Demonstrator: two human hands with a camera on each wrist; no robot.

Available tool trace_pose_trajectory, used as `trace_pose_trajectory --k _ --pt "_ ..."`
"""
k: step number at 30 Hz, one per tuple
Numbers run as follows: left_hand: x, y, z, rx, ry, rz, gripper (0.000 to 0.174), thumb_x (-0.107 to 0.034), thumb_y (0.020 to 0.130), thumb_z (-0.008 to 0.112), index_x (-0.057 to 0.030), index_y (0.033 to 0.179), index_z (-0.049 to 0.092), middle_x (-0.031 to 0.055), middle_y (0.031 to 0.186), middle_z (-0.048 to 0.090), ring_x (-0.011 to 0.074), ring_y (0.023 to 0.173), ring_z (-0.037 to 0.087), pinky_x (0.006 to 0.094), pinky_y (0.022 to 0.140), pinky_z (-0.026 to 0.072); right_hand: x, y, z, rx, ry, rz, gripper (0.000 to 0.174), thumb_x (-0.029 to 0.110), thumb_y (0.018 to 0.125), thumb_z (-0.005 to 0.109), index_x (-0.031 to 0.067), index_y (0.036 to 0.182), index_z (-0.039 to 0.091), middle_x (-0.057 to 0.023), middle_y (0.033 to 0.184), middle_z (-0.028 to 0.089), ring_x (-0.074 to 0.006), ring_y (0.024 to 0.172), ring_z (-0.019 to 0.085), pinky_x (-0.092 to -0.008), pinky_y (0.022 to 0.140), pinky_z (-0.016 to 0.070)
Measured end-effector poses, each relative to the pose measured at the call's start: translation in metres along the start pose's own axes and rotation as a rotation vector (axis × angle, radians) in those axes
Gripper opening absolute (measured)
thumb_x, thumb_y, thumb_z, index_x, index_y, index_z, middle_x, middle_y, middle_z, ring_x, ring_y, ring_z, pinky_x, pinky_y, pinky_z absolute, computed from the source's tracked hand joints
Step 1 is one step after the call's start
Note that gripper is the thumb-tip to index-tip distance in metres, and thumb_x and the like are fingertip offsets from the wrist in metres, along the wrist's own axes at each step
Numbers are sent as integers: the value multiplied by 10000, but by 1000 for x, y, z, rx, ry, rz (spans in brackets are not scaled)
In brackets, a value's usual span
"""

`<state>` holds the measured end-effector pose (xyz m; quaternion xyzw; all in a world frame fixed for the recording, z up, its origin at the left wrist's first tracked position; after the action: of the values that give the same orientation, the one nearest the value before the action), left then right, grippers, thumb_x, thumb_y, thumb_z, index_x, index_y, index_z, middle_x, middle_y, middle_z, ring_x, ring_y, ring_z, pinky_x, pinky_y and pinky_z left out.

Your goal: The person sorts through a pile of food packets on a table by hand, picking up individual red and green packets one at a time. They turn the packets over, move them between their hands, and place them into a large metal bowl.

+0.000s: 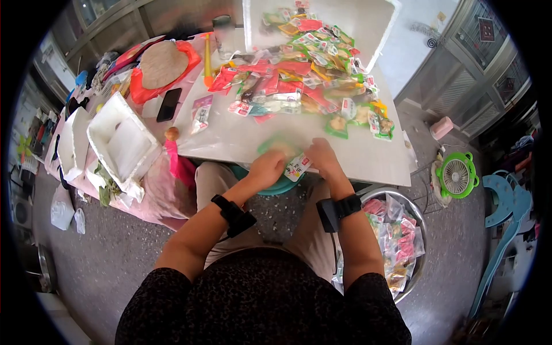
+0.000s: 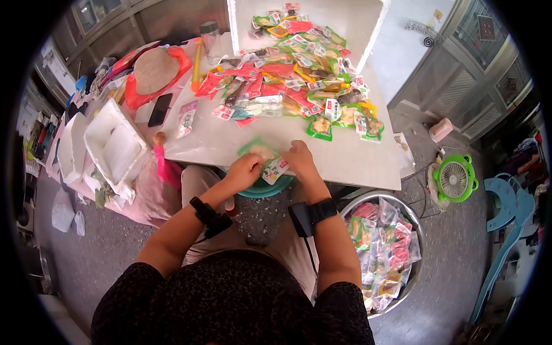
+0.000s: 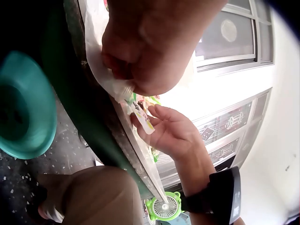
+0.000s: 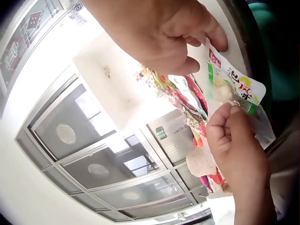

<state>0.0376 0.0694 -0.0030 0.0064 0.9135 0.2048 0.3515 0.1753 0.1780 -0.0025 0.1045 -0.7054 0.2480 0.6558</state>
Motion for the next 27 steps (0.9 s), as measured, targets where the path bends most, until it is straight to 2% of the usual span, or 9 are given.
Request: trace_pose_trajectory --k 2,5,8,11,14,17,20,23,27 --pt "2 -1 1 2 -8 -23 81 -89 709 494 -50 779 507 125 753 523 296 721 517 366 614 413 14 -23 -8 -59 -140 87 503 60 701 563 -27 1132 319 -103 848 521 -150 686 535 -271 511 431" --pt "5 -1 2 13 -33 -35 85 -85 709 497 -46 783 506 129 752 521 297 723 516 362 617 414 14 -44 -10 -9 -107 220 542 69 702 565 -58 1150 288 -116 805 538 -142 613 540 -245 460 424" --pt "2 -1 -1 28 -57 -27 90 -83 711 497 -43 790 509 127 752 521 298 723 515 358 620 414 -5 -45 -3 -28 129 267 505 61 696 557 -87 1118 322 -115 762 532 -129 530 530 -214 407 404" --pt "-3 -1 -4 22 -68 2 93 -80 714 496 -42 797 515 126 754 524 298 727 516 356 624 414 -9 -32 1 153 73 199 464 48 720 526 -80 1114 316 -107 725 535 -118 508 524 -202 384 385" --pt "-7 0 -5 2 -66 44 97 -77 716 497 -44 803 522 124 765 531 297 738 518 357 631 416 -8 -28 18 5 91 32 398 32 736 500 -73 1079 325 -97 667 530 -118 482 514 -202 370 380" --pt "-12 2 -6 24 -53 59 99 -73 715 500 -46 807 526 122 776 538 296 749 522 358 636 417 -4 -26 40 -150 224 -75 402 30 734 504 -45 1089 329 -106 691 514 -141 527 524 -226 396 393" --pt "-12 3 -6 8 -55 46 93 -70 715 502 -48 803 526 120 775 539 295 753 523 359 639 418 -10 -18 48 -171 256 -65 402 26 733 498 -46 1089 324 -106 693 511 -158 548 533 -243 414 406" --pt "-12 4 -6 -19 -59 38 84 -71 719 501 -50 796 524 118 769 537 295 751 524 361 640 418 -11 -18 49 -108 267 19 285 3 729 477 -40 989 369 -117 654 529 -165 509 545 -253 397 423" --pt "-14 -2 -5 -22 -79 27 84 -80 727 503 -49 802 527 116 772 539 292 753 526 362 642 421 -10 -13 35 -107 -56 -89 160 19 729 499 -20 868 431 -96 640 524 -155 493 536 -245 404 409"
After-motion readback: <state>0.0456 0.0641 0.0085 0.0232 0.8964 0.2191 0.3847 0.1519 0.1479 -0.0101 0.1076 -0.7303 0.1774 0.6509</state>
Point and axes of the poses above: each hand's wrist, its own y-axis towards the middle knuckle, its own z-axis out of the palm, x = y × z, the point moved 2 cm from there along y, towards the middle knuckle
